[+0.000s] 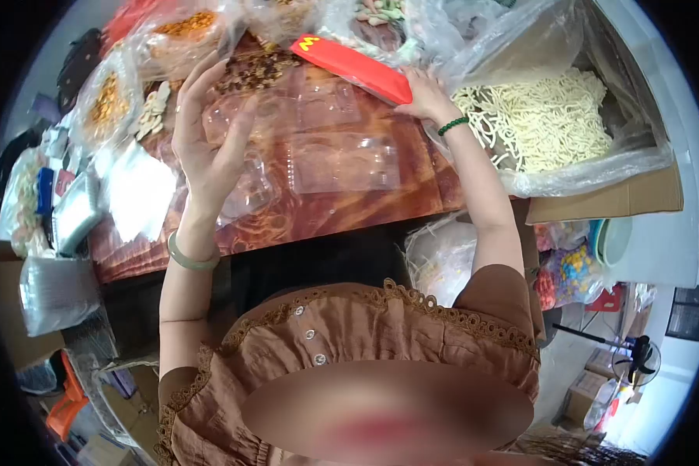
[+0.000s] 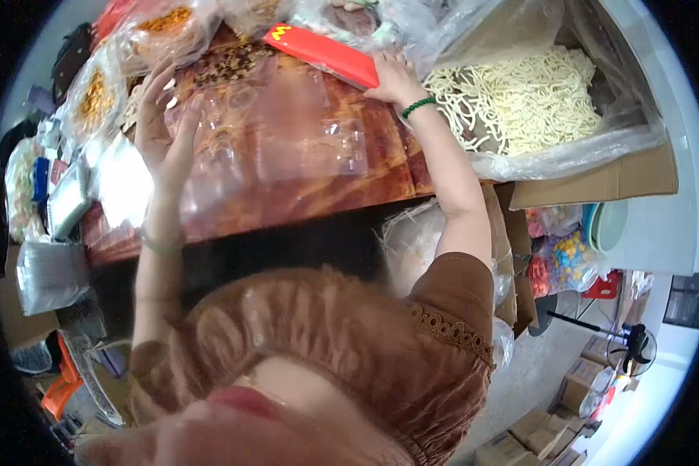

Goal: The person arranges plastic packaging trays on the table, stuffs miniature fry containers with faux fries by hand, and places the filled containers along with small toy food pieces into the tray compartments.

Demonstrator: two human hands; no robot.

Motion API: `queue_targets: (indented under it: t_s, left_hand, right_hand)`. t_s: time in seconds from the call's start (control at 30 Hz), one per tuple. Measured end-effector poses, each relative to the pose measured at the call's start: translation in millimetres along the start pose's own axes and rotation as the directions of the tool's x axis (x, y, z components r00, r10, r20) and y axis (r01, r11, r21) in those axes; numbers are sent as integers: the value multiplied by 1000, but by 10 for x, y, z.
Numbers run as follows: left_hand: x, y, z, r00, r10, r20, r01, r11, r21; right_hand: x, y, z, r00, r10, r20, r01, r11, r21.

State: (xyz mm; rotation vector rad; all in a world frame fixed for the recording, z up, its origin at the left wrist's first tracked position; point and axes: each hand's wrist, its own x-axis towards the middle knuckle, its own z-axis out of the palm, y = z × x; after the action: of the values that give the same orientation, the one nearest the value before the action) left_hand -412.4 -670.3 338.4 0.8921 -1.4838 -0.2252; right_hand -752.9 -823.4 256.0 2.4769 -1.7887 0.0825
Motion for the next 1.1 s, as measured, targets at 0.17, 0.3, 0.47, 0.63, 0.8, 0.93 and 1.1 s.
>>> queue_targets:
  t_s: [0.17,0.3,0.47,0.63,0.8,0.93,1.1]
  left_hand:
    - [220,-243,886,934,78,348,-148,973,179]
    - [260,-1021,1540,840,-43,542,-149,940,306]
    - [559,-1834,1840,609,-18,793,-521,745,416]
    - [817,-1703,1931,437,-188,879,-514,750,416]
    - [987,-1832,2078,391,-7,920,-676,677,292]
    - [933,-1895,2190,430,-49,902,-740,553,383]
    - [772,-1959,1979,352,-91,932,-732,593,334]
  right_hand:
    - [-54,315,319,999,-40,-34,46,980,192]
    - [34,380,281,997,-7,76,-12,968,250]
    - [52,338,44,1000,-1,-9,4,963,270]
    - [-53,351,-89,986,3,-169,54,941,334]
    - [-268,402,-142,962,-6,-273,89,952,292]
    - [-213,417,144,964,37,-264,29,970,243]
    - [-324,312,248,966,-64,-252,126,963,239]
